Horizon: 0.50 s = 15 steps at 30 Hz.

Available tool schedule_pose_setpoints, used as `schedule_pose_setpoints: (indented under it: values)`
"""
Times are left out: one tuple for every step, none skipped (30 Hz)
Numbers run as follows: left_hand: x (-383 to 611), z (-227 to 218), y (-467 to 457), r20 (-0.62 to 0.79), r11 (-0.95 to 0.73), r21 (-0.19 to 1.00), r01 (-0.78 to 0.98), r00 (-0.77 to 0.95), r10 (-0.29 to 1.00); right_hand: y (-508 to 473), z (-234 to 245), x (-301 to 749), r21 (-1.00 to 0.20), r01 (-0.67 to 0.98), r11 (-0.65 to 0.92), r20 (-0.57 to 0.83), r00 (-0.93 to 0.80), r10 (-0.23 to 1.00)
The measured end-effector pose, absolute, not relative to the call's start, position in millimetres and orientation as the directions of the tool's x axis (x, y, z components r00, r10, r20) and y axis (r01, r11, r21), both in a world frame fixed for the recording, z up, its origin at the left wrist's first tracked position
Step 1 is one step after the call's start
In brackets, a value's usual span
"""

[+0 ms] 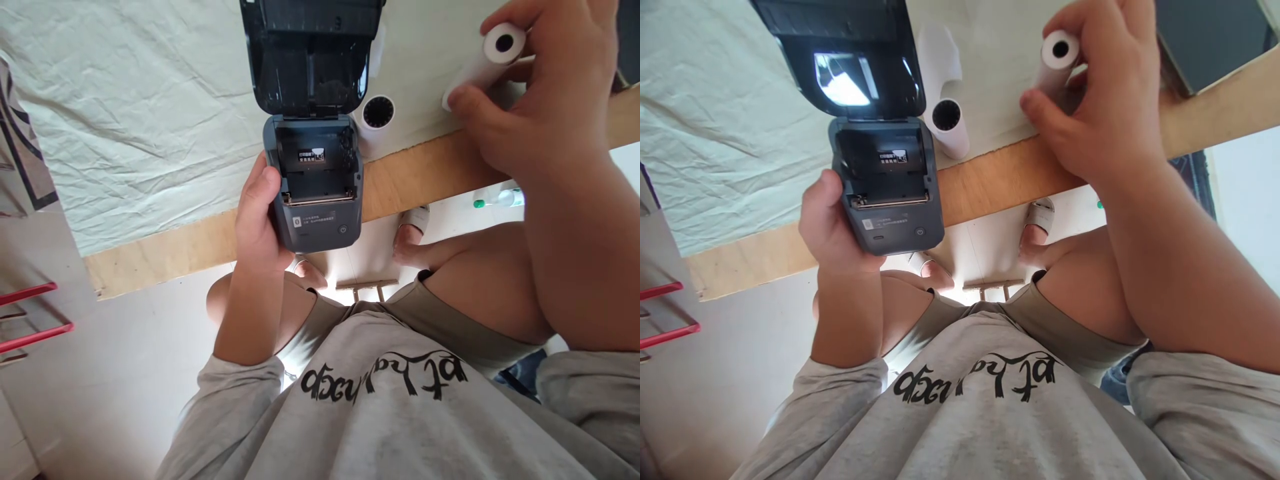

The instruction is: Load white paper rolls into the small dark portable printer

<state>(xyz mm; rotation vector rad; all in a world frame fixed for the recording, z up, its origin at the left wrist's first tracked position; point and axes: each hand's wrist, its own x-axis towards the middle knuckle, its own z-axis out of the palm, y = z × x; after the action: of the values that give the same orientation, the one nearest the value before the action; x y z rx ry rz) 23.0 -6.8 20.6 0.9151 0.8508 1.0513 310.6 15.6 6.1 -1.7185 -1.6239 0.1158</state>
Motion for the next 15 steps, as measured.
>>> schedule_pose_setpoints:
  values:
    - [22.8, 20.4, -6.7, -0.136, 0.226, 0.914, -0.338, 0.271, 0.953, 14.4, 8.5, 306.0, -0.532, 0.845, 0.054, 0.392, 0.189, 0.9]
    - [22.6, 20.2, -6.6, -0.135, 0.227, 0.912, -0.342, 0.273, 0.952, 12.9, 10.6, 302.6, -0.511, 0.859, 0.038, 0.38, 0.186, 0.906]
    - [22.4, 19.9, -6.7, -0.133, 0.228, 0.91, -0.347, 0.275, 0.952, 11.5, 12.0, 300.5, -0.501, 0.864, 0.04, 0.382, 0.179, 0.907]
    - [22.2, 19.6, -6.7, -0.129, 0.226, 0.908, -0.352, 0.28, 0.951, 10.2, 12.7, 299.6, -0.494, 0.868, 0.059, 0.395, 0.164, 0.904]
    - [22.1, 19.2, -6.8, -0.123, 0.224, 0.905, -0.36, 0.283, 0.951, 9.1, 12.7, 299.4, -0.484, 0.87, 0.09, 0.419, 0.14, 0.897]
    - [22.1, 18.9, -6.9, -0.114, 0.219, 0.903, -0.369, 0.286, 0.951, 8.3, 12.2, 299.4, -0.476, 0.871, 0.126, 0.437, 0.11, 0.893]
    - [22.2, 18.5, -6.9, -0.105, 0.214, 0.902, -0.376, 0.288, 0.952, 7.7, 11.4, 299.4, -0.468, 0.87, 0.157, 0.453, 0.083, 0.888]
    - [22.3, 18.2, -6.9, -0.099, 0.208, 0.901, -0.381, 0.287, 0.953, 7.2, 10.7, 299.0, -0.467, 0.866, 0.177, 0.456, 0.064, 0.887]
    - [22.5, 17.9, -6.9, -0.095, 0.203, 0.901, -0.382, 0.284, 0.954, 7.0, 10.0, 298.2, -0.471, 0.863, 0.183, 0.449, 0.056, 0.892]
    - [22.7, 17.8, -6.9, -0.092, 0.2, 0.902, -0.381, 0.284, 0.954, 6.9, 9.5, 297.4, -0.48, 0.859, 0.177, 0.435, 0.058, 0.899]
    - [22.9, 17.8, -6.9, -0.094, 0.203, 0.904, -0.377, 0.287, 0.953, 7.1, 9.2, 296.7, -0.488, 0.858, 0.161, 0.42, 0.07, 0.905]
    - [23.0, 17.9, -6.9, -0.099, 0.208, 0.904, -0.373, 0.289, 0.952, 7.5, 8.9, 296.6, -0.486, 0.862, 0.142, 0.412, 0.083, 0.908]
    - [23.1, 18.0, -7.0, -0.101, 0.207, 0.905, -0.371, 0.286, 0.953, 8.0, 8.5, 297.2, -0.486, 0.863, 0.134, 0.415, 0.093, 0.905]
    - [23.0, 18.1, -7.0, -0.098, 0.204, 0.906, -0.371, 0.283, 0.954, 8.7, 8.3, 298.5, -0.511, 0.848, 0.142, 0.408, 0.094, 0.908]
    - [23.0, 18.2, -7.1, -0.096, 0.2, 0.907, -0.372, 0.28, 0.955, 9.4, 8.2, 300.1, -0.563, 0.811, 0.159, 0.387, 0.089, 0.918]
